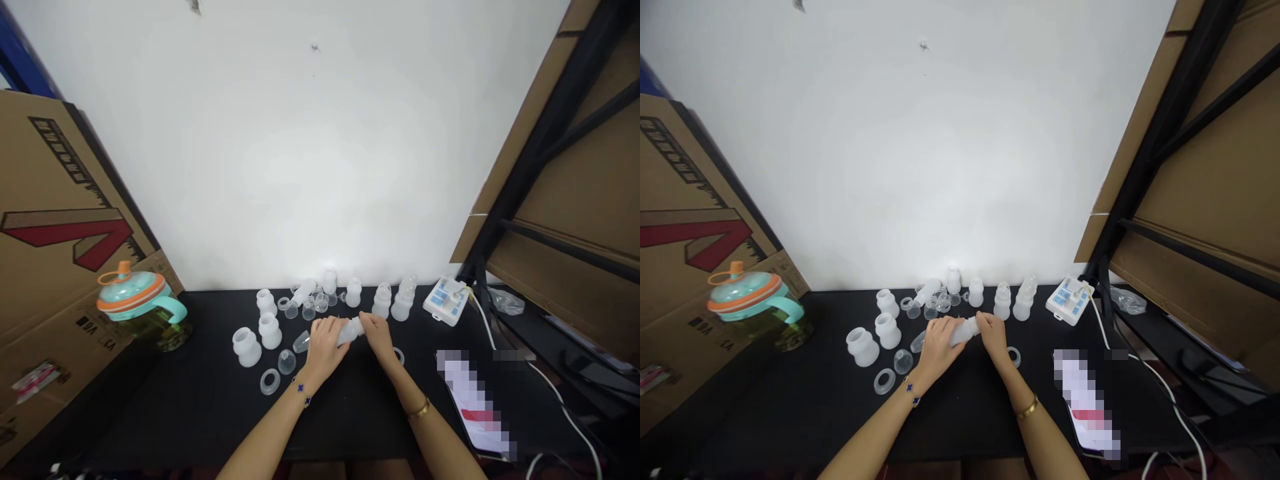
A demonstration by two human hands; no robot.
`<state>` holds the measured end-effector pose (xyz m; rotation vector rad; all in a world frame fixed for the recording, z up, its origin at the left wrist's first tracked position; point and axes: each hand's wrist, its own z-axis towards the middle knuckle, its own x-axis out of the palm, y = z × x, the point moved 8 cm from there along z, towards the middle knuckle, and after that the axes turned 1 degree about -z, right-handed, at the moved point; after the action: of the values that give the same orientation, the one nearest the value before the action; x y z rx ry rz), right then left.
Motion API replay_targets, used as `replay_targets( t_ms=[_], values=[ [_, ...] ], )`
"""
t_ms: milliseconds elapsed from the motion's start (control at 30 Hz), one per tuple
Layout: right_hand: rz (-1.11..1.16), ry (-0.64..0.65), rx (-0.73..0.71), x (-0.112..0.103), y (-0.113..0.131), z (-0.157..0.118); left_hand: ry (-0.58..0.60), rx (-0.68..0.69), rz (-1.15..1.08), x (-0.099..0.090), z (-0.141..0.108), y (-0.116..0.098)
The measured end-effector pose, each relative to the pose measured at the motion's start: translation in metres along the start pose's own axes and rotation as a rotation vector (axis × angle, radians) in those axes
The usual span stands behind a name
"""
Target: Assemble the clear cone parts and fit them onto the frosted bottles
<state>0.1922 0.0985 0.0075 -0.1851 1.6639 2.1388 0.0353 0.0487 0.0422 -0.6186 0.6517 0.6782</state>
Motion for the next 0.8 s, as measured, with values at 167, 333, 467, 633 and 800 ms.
replay_targets(
  t_ms=[167, 333, 467, 633, 800],
  values=[
    [0.025, 0.005, 0.01, 0.002, -0.001, -0.001, 0.005, 0.014, 0.033, 0.001, 0.0, 0.0],
    [0.067, 0.005, 0.034, 0.004, -0.004, -0.003, 0.014, 0.003, 0.024, 0.001, 0.0, 0.002],
    [0.115, 0.005, 0.058, 0.006, -0.005, -0.003, -0.008, -0.005, -0.013, 0.0, 0.0, 0.004],
    [0.12, -0.014, 0.056, -0.001, 0.003, -0.004, -0.036, -0.011, -0.046, -0.006, 0.001, 0.0],
    [0.136, -0.032, 0.055, -0.006, 0.01, -0.007, -0.057, -0.001, -0.064, -0.013, 0.002, -0.005]
  ],
)
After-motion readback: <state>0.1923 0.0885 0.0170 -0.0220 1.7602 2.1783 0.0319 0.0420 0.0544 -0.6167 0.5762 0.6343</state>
